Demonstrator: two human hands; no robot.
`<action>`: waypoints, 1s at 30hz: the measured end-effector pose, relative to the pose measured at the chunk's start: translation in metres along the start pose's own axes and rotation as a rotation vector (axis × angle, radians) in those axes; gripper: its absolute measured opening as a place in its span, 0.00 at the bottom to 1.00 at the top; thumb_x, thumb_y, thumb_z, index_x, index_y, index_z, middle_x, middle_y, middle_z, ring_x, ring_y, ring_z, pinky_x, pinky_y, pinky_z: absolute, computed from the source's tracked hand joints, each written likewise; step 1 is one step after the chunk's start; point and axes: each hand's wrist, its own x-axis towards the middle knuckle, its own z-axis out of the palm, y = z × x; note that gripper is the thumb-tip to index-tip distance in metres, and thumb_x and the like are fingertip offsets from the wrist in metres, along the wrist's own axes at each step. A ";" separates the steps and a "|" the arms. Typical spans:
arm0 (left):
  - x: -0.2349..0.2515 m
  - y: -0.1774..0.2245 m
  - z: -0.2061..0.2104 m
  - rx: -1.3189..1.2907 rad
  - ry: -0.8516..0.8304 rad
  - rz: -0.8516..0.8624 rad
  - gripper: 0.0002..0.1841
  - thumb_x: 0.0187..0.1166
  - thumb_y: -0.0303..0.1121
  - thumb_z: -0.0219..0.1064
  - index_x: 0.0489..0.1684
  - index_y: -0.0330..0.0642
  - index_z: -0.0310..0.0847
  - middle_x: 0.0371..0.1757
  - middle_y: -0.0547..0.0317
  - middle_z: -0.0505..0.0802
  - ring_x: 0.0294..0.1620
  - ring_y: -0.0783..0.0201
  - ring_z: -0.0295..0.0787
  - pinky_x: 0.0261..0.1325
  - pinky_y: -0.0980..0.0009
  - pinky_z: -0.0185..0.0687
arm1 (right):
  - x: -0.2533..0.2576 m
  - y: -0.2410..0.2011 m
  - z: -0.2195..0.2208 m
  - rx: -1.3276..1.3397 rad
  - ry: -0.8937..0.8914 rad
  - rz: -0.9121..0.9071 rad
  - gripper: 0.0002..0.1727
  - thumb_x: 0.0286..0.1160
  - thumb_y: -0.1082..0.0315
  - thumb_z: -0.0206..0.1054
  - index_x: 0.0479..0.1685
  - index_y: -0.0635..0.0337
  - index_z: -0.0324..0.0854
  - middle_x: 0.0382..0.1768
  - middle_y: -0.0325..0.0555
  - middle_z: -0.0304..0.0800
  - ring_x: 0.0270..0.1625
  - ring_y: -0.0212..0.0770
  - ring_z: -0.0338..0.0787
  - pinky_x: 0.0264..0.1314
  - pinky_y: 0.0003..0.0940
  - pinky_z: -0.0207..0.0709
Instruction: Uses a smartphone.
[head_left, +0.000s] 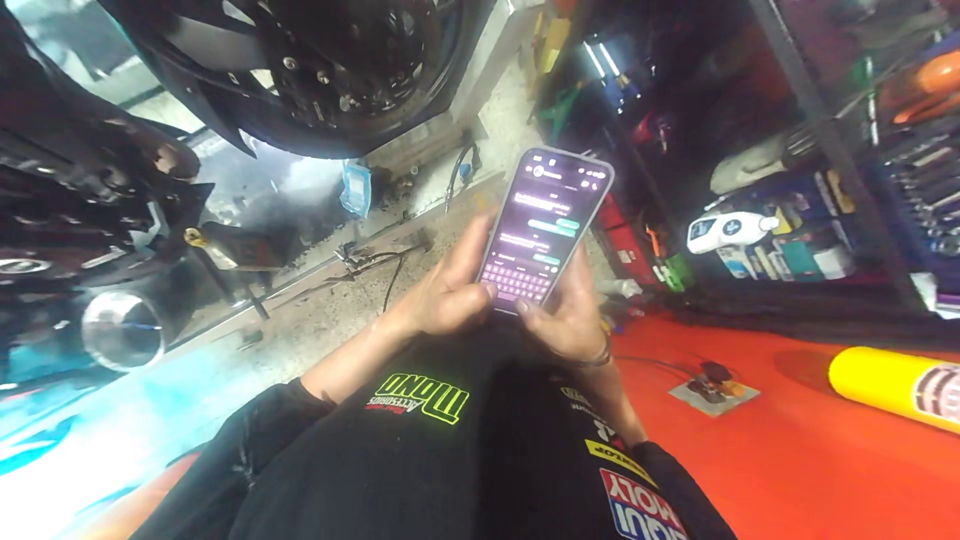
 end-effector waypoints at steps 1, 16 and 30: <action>0.000 0.000 0.000 -0.001 -0.001 -0.005 0.37 0.77 0.34 0.55 0.88 0.43 0.41 0.60 0.47 0.88 0.45 0.60 0.91 0.32 0.68 0.90 | 0.000 0.000 0.000 -0.005 0.004 0.005 0.49 0.66 0.72 0.72 0.88 0.62 0.44 0.68 0.49 0.82 0.67 0.43 0.88 0.68 0.43 0.88; 0.003 -0.007 0.001 0.080 0.055 0.024 0.31 0.85 0.27 0.51 0.88 0.40 0.44 0.61 0.45 0.88 0.53 0.56 0.92 0.50 0.58 0.95 | 0.000 0.004 -0.001 0.030 0.020 -0.023 0.42 0.75 0.63 0.59 0.88 0.64 0.44 0.71 0.52 0.79 0.70 0.44 0.85 0.73 0.46 0.84; 0.001 -0.007 -0.002 0.064 0.071 0.040 0.31 0.83 0.28 0.51 0.87 0.40 0.45 0.60 0.45 0.88 0.52 0.56 0.92 0.48 0.59 0.94 | 0.006 0.005 0.001 -0.018 -0.022 -0.042 0.45 0.75 0.57 0.62 0.87 0.66 0.43 0.69 0.53 0.80 0.69 0.44 0.86 0.71 0.45 0.86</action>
